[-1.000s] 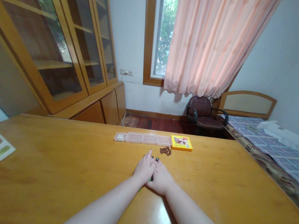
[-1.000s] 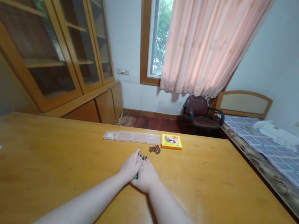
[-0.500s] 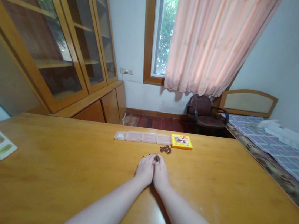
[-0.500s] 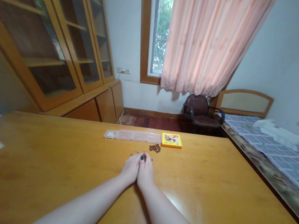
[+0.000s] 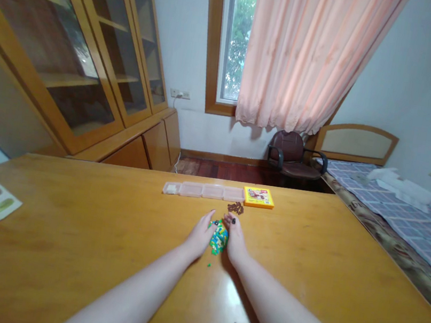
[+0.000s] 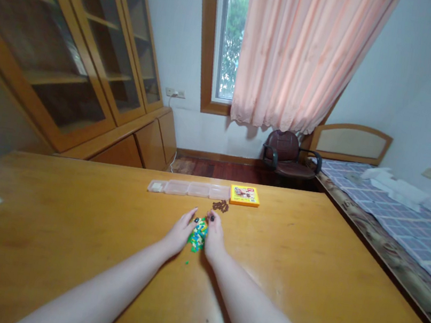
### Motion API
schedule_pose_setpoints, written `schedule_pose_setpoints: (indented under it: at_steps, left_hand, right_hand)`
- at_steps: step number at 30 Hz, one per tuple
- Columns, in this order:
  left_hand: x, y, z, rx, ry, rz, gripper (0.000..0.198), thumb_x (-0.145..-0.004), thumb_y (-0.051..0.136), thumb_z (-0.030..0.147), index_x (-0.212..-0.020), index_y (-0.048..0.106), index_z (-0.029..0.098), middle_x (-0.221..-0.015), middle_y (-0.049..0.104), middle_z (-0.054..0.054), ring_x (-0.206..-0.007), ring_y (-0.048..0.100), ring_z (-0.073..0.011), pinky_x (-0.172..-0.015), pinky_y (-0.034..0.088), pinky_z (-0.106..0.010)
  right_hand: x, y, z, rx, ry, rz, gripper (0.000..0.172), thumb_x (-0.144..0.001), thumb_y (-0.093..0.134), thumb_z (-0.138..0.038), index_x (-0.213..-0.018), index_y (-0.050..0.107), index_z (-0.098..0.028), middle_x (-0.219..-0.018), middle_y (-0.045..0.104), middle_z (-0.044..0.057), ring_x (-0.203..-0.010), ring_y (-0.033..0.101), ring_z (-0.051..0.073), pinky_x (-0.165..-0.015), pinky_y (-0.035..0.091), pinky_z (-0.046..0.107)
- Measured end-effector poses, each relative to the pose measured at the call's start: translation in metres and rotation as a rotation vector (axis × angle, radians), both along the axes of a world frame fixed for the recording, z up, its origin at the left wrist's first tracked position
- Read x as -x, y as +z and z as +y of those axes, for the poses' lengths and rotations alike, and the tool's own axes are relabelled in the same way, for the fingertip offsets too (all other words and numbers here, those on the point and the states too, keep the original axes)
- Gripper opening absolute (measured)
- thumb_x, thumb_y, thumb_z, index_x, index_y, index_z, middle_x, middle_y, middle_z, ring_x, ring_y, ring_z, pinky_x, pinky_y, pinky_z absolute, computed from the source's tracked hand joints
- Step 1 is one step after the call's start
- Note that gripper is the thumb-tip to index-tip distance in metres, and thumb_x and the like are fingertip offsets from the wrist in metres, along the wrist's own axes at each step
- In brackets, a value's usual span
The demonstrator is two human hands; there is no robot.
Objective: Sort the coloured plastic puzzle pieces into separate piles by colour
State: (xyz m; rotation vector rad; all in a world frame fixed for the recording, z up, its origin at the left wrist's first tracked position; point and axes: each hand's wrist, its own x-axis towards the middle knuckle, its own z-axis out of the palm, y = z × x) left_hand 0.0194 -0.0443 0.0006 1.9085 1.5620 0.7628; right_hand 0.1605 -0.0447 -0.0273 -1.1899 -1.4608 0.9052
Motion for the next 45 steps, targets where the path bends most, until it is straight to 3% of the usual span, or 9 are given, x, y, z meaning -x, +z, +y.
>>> schedule_pose_setpoints:
  at_steps: [4, 7, 14, 18, 21, 25, 29, 33, 45]
  left_hand:
    - [0.041, 0.005, -0.021, -0.098, -0.385, 0.343, 0.092, -0.077, 0.052, 0.060, -0.146, 0.013, 0.014, -0.153, 0.014, -0.015, -0.141, 0.010, -0.0283, -0.114, 0.013, -0.046]
    - [0.049, 0.010, -0.028, -0.099, -0.425, 0.524, 0.110, -0.068, 0.055, 0.070, -0.147, 0.005, 0.011, -0.152, 0.008, -0.019, -0.141, 0.003, -0.0308, -0.113, 0.009, -0.050]
    - [0.014, 0.007, -0.006, -0.081, -0.422, 0.554, 0.088, -0.079, 0.047, 0.057, -0.145, 0.016, 0.009, -0.151, 0.015, -0.017, -0.141, 0.008, -0.0278, -0.114, 0.007, -0.048]
    - [0.007, 0.000, 0.009, -0.030, -0.375, 0.336, 0.079, -0.080, 0.048, 0.050, -0.144, 0.023, 0.010, -0.151, 0.019, -0.015, -0.140, 0.014, -0.0273, -0.115, 0.007, -0.045]
    - [0.011, 0.003, 0.029, 0.059, -0.186, -0.027, 0.067, -0.084, 0.042, 0.042, -0.142, 0.027, 0.013, -0.151, 0.022, -0.014, -0.138, 0.022, -0.0249, -0.113, 0.020, -0.041]
    - [0.022, 0.016, 0.053, 0.109, 0.035, -0.346, 0.045, -0.082, 0.039, 0.023, -0.124, 0.052, 0.014, -0.122, 0.060, -0.012, -0.109, 0.057, -0.0217, -0.096, 0.043, -0.038]
    - [0.032, 0.024, 0.051, -0.167, -0.114, -0.013, 0.034, -0.077, 0.042, 0.014, -0.098, 0.069, 0.021, -0.102, 0.067, -0.005, -0.101, 0.056, -0.0196, -0.096, 0.040, -0.038]
    - [0.029, 0.024, 0.041, -0.243, -0.328, 0.261, 0.037, -0.077, 0.046, 0.012, -0.100, 0.070, 0.028, -0.103, 0.066, -0.001, -0.102, 0.052, -0.0191, -0.098, 0.037, -0.038]
    - [0.024, 0.016, 0.044, -0.247, -0.323, 0.314, 0.035, -0.080, 0.046, 0.013, -0.102, 0.069, 0.028, -0.108, 0.063, -0.003, -0.103, 0.052, -0.0190, -0.097, 0.038, -0.036]
  right_hand:
    - [-0.049, 0.014, -0.019, -0.052, 0.252, -0.382, 0.079, -0.081, 0.048, -0.061, -0.142, 0.027, -0.017, -0.144, 0.035, 0.017, -0.131, 0.036, 0.027, -0.108, 0.029, 0.048]
    - [-0.065, 0.026, -0.030, -0.127, 0.390, -0.786, 0.110, -0.062, 0.064, -0.069, -0.145, 0.021, -0.012, -0.149, 0.022, 0.019, -0.138, 0.018, 0.033, -0.113, 0.012, 0.052]
    - [-0.044, 0.033, -0.019, -0.114, 0.430, -0.998, 0.117, -0.062, 0.058, -0.074, -0.146, 0.014, -0.005, -0.149, 0.019, 0.023, -0.139, 0.015, 0.033, -0.113, 0.005, 0.052]
    - [-0.042, 0.034, -0.011, -0.176, 0.418, -0.925, 0.105, -0.068, 0.062, -0.064, -0.145, 0.019, -0.008, -0.148, 0.023, 0.021, -0.138, 0.019, 0.032, -0.112, 0.008, 0.053]
    - [-0.045, 0.040, 0.004, -0.238, 0.299, -0.763, 0.079, -0.080, 0.057, -0.046, -0.143, 0.026, -0.012, -0.146, 0.031, 0.018, -0.135, 0.029, 0.027, -0.110, 0.022, 0.049]
    - [-0.051, 0.048, 0.031, -0.292, 0.082, -0.596, 0.044, -0.084, 0.048, -0.026, -0.126, 0.049, -0.015, -0.115, 0.062, 0.013, -0.107, 0.056, 0.023, -0.094, 0.042, 0.041]
    - [-0.057, 0.049, 0.041, -0.463, 0.110, -0.614, 0.037, -0.076, 0.049, -0.015, -0.111, 0.061, -0.019, -0.105, 0.065, 0.008, -0.101, 0.055, 0.022, -0.095, 0.039, 0.040]
    - [-0.056, 0.049, 0.039, -0.465, 0.231, -0.743, 0.029, -0.074, 0.050, -0.013, -0.091, 0.070, -0.024, -0.107, 0.065, 0.006, -0.106, 0.052, 0.023, -0.100, 0.031, 0.044]
    - [-0.047, 0.046, 0.037, -0.346, 0.225, -0.818, 0.024, -0.078, 0.052, -0.021, -0.090, 0.072, -0.026, -0.118, 0.060, 0.006, -0.115, 0.044, 0.023, -0.107, 0.020, 0.045]
